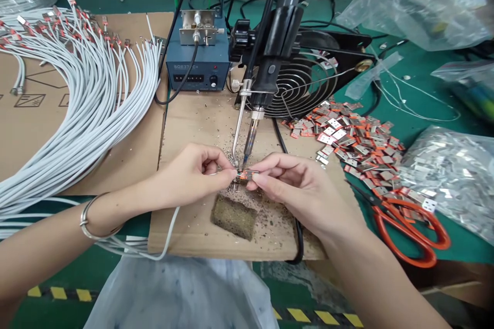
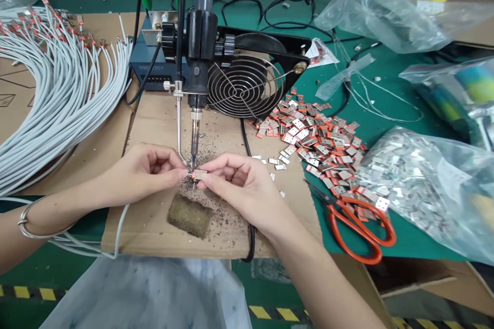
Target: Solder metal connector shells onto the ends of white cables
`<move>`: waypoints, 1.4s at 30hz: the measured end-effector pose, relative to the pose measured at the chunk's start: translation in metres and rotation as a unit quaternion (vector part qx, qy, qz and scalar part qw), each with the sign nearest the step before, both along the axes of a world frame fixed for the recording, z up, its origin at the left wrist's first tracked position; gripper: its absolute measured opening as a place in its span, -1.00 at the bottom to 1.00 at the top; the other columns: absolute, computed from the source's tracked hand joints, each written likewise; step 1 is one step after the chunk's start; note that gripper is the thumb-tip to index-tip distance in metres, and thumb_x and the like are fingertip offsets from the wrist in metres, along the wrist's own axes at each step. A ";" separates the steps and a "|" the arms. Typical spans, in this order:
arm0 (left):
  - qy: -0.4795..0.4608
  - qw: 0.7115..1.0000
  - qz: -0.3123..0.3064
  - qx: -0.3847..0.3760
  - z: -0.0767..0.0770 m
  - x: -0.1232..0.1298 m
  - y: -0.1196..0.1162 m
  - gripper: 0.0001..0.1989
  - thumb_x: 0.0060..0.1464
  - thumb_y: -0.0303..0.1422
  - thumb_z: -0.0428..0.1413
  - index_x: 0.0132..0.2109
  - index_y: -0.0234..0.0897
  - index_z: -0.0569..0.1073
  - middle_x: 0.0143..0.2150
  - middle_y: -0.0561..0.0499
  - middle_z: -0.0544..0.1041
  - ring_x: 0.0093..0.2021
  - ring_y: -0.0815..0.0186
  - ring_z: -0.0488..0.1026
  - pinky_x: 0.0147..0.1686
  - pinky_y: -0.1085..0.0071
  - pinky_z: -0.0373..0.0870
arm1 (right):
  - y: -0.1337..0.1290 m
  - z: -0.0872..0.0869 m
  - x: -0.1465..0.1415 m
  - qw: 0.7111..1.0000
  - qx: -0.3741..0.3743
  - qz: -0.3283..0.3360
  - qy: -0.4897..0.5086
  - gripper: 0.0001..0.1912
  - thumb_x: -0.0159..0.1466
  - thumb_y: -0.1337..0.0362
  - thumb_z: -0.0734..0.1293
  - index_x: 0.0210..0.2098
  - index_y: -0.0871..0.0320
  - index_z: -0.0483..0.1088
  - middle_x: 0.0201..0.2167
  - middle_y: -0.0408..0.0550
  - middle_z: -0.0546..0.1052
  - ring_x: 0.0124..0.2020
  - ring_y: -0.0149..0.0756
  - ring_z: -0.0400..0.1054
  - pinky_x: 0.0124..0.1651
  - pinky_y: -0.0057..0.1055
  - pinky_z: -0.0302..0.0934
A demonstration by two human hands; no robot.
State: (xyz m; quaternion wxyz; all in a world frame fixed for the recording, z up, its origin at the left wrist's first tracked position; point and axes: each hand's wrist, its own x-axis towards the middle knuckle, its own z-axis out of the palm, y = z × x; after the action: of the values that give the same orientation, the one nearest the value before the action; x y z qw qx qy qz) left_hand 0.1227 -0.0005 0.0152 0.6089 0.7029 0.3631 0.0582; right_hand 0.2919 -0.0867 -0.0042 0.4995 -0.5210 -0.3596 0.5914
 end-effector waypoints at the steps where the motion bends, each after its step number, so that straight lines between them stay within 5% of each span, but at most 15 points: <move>1: -0.003 1.000 0.001 -0.002 0.000 0.000 0.000 -0.86 0.00 -0.34 0.07 -0.40 -0.35 0.44 -0.64 0.20 0.14 -0.61 0.49 0.04 -0.61 0.53 -0.03 | 0.000 0.000 0.000 1.000 0.001 0.000 0.002 -0.90 0.03 0.30 0.48 -0.43 0.13 0.51 -0.57 -0.16 0.56 -0.52 -0.50 0.43 -0.43 -0.64 0.27; 15: 0.007 1.000 0.007 0.010 -0.009 0.001 0.001 -0.87 -0.03 -0.37 0.06 -0.40 -0.35 0.46 -0.54 0.10 0.35 -0.55 0.46 0.20 -0.54 0.51 0.11 | -0.001 0.003 -0.003 0.999 -0.009 -0.014 -0.051 -0.90 0.02 0.32 0.46 -0.45 0.16 0.47 -0.56 -0.12 0.57 -0.51 -0.43 0.45 -0.44 -0.57 0.30; 26: 0.002 1.000 0.007 0.012 -0.009 -0.001 0.001 -0.85 -0.01 -0.36 0.07 -0.38 -0.36 0.46 -0.57 0.12 0.31 -0.57 0.47 0.17 -0.56 0.51 0.09 | 0.001 0.001 -0.002 0.999 -0.005 -0.014 -0.037 -0.94 0.04 0.38 0.43 -0.46 0.16 0.48 -0.57 -0.15 0.57 -0.52 -0.50 0.44 -0.44 -0.65 0.28; 33: -0.012 0.998 -0.063 -0.012 -0.002 -0.005 -0.002 -0.81 0.06 -0.34 0.07 -0.37 -0.40 0.46 -0.56 0.13 0.35 -0.57 0.51 0.21 -0.60 0.58 0.13 | -0.002 0.002 -0.003 0.997 -0.002 0.007 -0.075 -0.91 -0.01 0.41 0.43 -0.48 0.19 0.45 -0.57 -0.15 0.54 -0.52 -0.48 0.41 -0.44 -0.60 0.25; 42: -0.017 0.998 -0.032 -0.050 -0.002 -0.008 -0.002 -0.86 0.04 -0.36 0.10 -0.37 -0.38 0.46 -0.62 0.17 0.33 -0.68 0.54 0.24 -0.71 0.63 0.18 | -0.002 -0.002 -0.004 0.997 0.019 0.024 -0.077 -0.85 -0.01 0.30 0.45 -0.45 0.20 0.43 -0.57 -0.14 0.53 -0.53 -0.46 0.38 -0.46 -0.55 0.22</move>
State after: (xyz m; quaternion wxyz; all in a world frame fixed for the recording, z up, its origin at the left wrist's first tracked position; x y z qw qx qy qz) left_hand 0.1148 -0.0022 0.0128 0.6511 0.6816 0.3323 0.0328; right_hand 0.2881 -0.0885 -0.0061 0.4661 -0.5465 -0.4207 0.5542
